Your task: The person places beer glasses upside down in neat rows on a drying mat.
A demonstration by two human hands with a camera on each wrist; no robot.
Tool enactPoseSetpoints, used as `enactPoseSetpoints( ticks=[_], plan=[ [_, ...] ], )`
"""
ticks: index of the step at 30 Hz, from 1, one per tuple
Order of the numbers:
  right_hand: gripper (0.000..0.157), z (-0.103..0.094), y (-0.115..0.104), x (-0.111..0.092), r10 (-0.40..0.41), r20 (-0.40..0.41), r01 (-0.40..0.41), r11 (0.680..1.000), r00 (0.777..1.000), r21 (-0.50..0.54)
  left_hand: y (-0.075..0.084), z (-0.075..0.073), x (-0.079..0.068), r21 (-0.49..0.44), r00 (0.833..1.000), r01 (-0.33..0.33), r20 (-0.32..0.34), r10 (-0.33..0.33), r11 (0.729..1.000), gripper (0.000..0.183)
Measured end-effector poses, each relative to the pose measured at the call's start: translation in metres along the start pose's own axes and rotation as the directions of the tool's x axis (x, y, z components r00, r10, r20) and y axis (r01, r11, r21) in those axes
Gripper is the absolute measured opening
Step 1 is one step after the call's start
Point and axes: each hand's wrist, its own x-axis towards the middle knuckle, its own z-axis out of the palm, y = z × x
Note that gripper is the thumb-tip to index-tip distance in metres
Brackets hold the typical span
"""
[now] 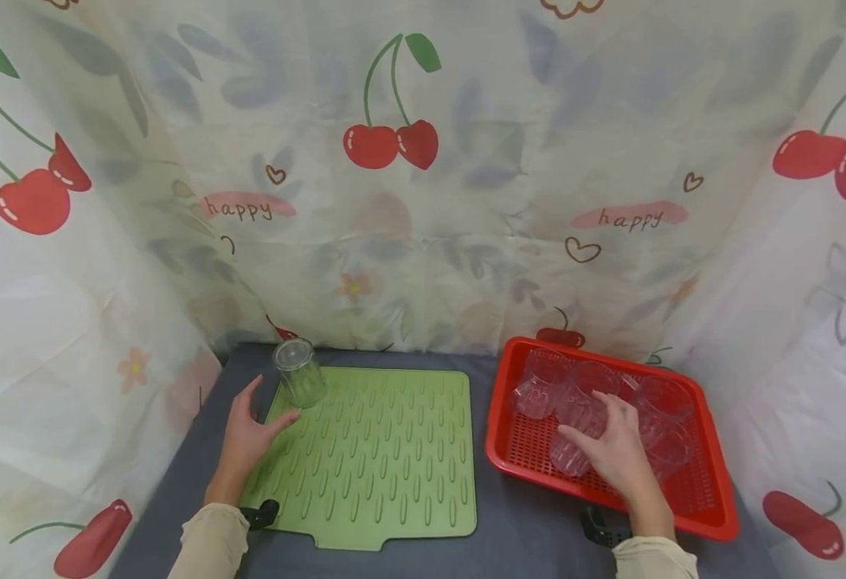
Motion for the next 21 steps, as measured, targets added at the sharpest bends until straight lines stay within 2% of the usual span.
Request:
enactPoseSetpoints(
  ticks=[8,15,21],
  plan=[
    [0.108,0.003,0.001,0.002,0.006,0.014,-0.006,1.000,1.000,-0.008,-0.019,0.007,-0.019,-0.029,0.998,0.060,0.012,-0.060,0.998,0.104],
    [0.108,0.005,0.004,0.003,-0.004,0.018,0.005,1.000,1.000,-0.028,-0.023,0.008,-0.032,-0.025,0.996,0.075,0.058,-0.073,0.997,0.105],
    [0.105,0.004,0.005,0.003,-0.002,0.014,0.002,0.999,1.000,-0.037,-0.028,0.008,-0.035,0.015,0.992,0.079,0.096,-0.080,0.997,0.110]
  ],
)
